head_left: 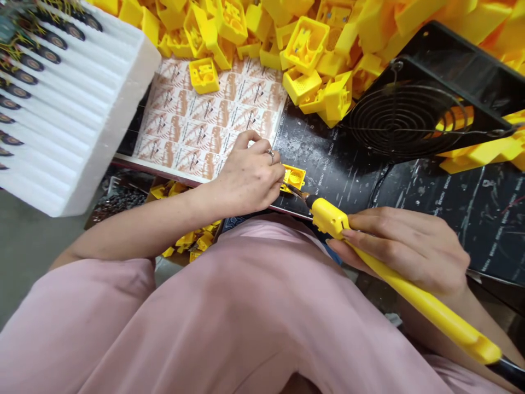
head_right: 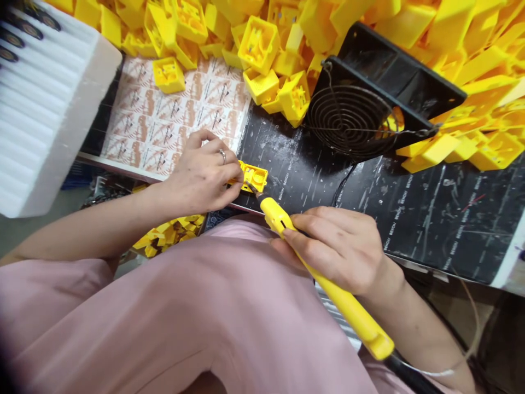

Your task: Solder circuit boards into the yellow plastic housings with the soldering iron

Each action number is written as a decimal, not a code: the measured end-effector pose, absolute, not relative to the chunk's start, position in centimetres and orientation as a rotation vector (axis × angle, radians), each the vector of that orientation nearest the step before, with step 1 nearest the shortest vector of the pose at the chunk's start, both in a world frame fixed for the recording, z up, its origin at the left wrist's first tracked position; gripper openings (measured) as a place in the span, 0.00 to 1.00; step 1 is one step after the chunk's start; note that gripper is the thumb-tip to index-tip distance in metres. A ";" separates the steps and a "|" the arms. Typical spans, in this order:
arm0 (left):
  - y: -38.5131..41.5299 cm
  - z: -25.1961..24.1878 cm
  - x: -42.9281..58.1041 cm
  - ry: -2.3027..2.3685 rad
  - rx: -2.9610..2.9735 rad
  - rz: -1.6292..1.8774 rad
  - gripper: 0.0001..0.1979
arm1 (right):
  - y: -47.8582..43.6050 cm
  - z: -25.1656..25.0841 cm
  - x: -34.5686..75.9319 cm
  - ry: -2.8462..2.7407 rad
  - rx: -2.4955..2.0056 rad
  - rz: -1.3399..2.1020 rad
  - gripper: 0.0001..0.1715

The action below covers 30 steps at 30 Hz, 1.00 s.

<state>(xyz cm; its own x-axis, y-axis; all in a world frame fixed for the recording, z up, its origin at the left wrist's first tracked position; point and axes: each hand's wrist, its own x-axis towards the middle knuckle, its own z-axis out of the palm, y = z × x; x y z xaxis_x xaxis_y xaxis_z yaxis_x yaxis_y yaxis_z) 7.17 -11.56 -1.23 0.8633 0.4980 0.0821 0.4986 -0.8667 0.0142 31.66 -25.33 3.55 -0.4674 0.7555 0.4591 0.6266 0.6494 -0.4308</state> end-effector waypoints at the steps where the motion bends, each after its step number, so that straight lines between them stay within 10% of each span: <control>1: -11.6 -1.1 7.2 -0.812 -3.024 -0.091 0.14 | -25.7 3.8 31.8 -2.210 -1.112 0.282 0.07; 5: -11.5 -0.7 7.1 -0.855 -3.081 -0.015 0.12 | -26.8 3.9 32.6 -2.039 -1.424 0.298 0.18; 24: -11.2 -1.1 7.6 -0.793 -3.027 -0.064 0.11 | -25.1 2.8 32.1 -2.197 -1.082 0.216 0.06; 30: -10.9 -0.7 7.7 -0.830 -3.071 0.000 0.10 | -26.3 2.2 33.3 -2.028 -1.322 0.199 0.17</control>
